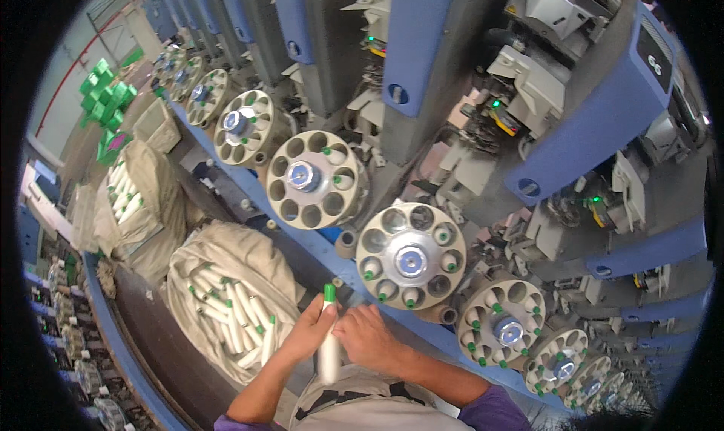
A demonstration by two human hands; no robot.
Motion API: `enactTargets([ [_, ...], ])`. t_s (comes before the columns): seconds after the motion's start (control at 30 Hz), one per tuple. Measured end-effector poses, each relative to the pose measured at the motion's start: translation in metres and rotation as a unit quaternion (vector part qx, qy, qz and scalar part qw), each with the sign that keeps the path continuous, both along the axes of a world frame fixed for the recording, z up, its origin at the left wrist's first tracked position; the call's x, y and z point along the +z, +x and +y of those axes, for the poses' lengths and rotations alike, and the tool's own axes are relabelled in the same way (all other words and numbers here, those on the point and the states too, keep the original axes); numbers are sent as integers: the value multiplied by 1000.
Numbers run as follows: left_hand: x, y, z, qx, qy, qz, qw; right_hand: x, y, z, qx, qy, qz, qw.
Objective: The person repeatedly picks up white cylindrical spools with green caps from a large sack and places them into slots on rotating circular fixtures attached to a blue industrial machine. The person handles the spools one at a time, inserting them into the available slots on the fixtures as they rotate into position.
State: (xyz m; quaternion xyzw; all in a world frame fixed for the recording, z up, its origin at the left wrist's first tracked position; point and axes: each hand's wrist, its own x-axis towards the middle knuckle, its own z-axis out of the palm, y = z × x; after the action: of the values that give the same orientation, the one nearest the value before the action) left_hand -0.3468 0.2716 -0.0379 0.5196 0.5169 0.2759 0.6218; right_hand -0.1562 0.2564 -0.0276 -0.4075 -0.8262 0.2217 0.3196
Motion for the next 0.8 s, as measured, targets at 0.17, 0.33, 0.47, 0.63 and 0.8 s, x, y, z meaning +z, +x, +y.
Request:
enactTargets([
  [0.17, -14, -48, -33, -157, -329, -149, 919, -3, 52, 16, -101, -23, 42, 994],
  [0.33, -22, -81, -64, -271, -220, 106, 931, -14, 119, 77, -240, 11, -24, 971],
  [0.47, -37, -40, -62, -160, -73, 146, 974, -5, 133, 102, -278, 90, -108, 950],
  [0.63, -58, 67, -45, -83, 162, -135, 974, 29, 136, 86, -397, 62, 147, 904],
  [0.8, -45, 159, 8, -173, 188, -86, 963, 51, 90, 71, -339, 129, 219, 906],
])
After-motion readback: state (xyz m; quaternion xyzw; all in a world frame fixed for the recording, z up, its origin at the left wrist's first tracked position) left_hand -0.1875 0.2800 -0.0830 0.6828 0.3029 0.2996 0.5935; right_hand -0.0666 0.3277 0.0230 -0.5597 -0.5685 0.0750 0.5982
